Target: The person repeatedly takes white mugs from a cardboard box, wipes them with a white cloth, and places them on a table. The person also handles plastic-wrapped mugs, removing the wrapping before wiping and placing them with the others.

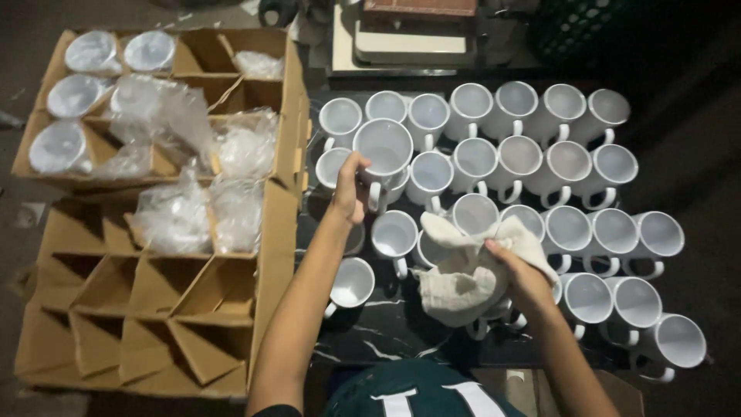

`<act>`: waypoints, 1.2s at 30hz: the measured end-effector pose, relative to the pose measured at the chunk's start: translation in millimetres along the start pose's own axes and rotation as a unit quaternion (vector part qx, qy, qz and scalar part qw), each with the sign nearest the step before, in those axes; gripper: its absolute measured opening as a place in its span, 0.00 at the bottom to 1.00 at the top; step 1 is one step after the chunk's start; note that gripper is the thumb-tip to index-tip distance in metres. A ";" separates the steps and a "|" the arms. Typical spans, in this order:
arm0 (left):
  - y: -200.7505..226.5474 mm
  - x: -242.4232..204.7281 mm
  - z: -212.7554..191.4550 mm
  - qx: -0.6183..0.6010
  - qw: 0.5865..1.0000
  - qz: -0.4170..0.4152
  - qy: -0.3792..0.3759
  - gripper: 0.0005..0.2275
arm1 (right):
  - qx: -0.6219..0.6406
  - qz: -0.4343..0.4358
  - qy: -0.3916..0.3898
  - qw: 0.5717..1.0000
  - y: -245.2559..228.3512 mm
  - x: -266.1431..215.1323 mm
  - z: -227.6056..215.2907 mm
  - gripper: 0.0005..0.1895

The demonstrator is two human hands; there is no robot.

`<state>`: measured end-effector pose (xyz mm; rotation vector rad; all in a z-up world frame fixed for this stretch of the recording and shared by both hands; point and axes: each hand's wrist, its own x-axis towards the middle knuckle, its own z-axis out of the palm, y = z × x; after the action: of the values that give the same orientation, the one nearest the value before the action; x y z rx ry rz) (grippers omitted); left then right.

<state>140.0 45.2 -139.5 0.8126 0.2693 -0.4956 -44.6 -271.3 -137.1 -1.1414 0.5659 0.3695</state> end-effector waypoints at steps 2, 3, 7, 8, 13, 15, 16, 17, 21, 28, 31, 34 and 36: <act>-9.3 45.1 -14.3 0.026 0.999 0.011 0.017 0.20 | -0.013 0.006 0.047 0.999 1.7 -6.5 2.1 0.24; -1.8 43.3 3.0 0.028 1.000 0.008 0.011 0.20 | -0.010 0.003 0.052 0.999 -0.2 -10.6 6.2 0.24; 17.4 55.6 39.1 0.046 0.998 -0.033 0.030 0.25 | 0.042 0.050 0.067 0.996 -3.8 -23.0 22.1 0.24; 17.1 63.4 40.2 0.056 0.997 -0.032 0.030 0.26 | 0.045 0.082 0.081 0.992 -3.7 -26.5 24.4 0.24; 13.9 84.6 56.7 0.077 0.997 -0.029 0.006 0.25 | 0.040 -0.001 0.049 0.998 24.4 -13.1 8.5 0.24; 9.6 97.1 64.2 0.079 0.996 -0.035 -0.001 0.25 | 0.055 -0.015 0.051 0.997 27.8 -13.3 8.5 0.24; 7.5 106.3 66.3 0.071 0.997 -0.030 -0.020 0.25 | 0.072 0.006 0.047 0.996 28.1 -13.9 9.6 0.24; 5.4 115.3 68.4 0.062 0.997 -0.025 -0.040 0.25 | 0.088 0.027 0.044 0.995 28.6 -14.4 10.8 0.24; 1.7 144.2 69.7 0.068 0.995 -0.041 -0.051 0.25 | 0.085 0.040 0.056 0.994 32.6 -14.4 8.8 0.23; -0.2 144.3 74.7 0.085 0.994 -0.059 -0.019 0.23 | 0.118 0.035 0.082 0.989 35.5 -15.0 6.2 0.21; -2.7 149.7 68.5 0.081 0.996 -0.036 -0.023 0.22 | 0.123 0.022 0.068 0.990 38.8 -13.1 5.6 0.21; -4.6 150.6 66.9 0.079 0.996 -0.021 -0.043 0.22 | 0.131 0.007 0.053 0.990 37.7 -10.6 7.8 0.21; -6.8 151.0 63.9 0.071 0.995 -0.017 -0.065 0.21 | 0.137 0.003 0.050 0.989 36.4 -11.6 10.0 0.21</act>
<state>268.1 -54.5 -163.7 0.9109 0.1298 -0.6024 -71.5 -248.1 -154.3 -0.8969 0.6873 0.2321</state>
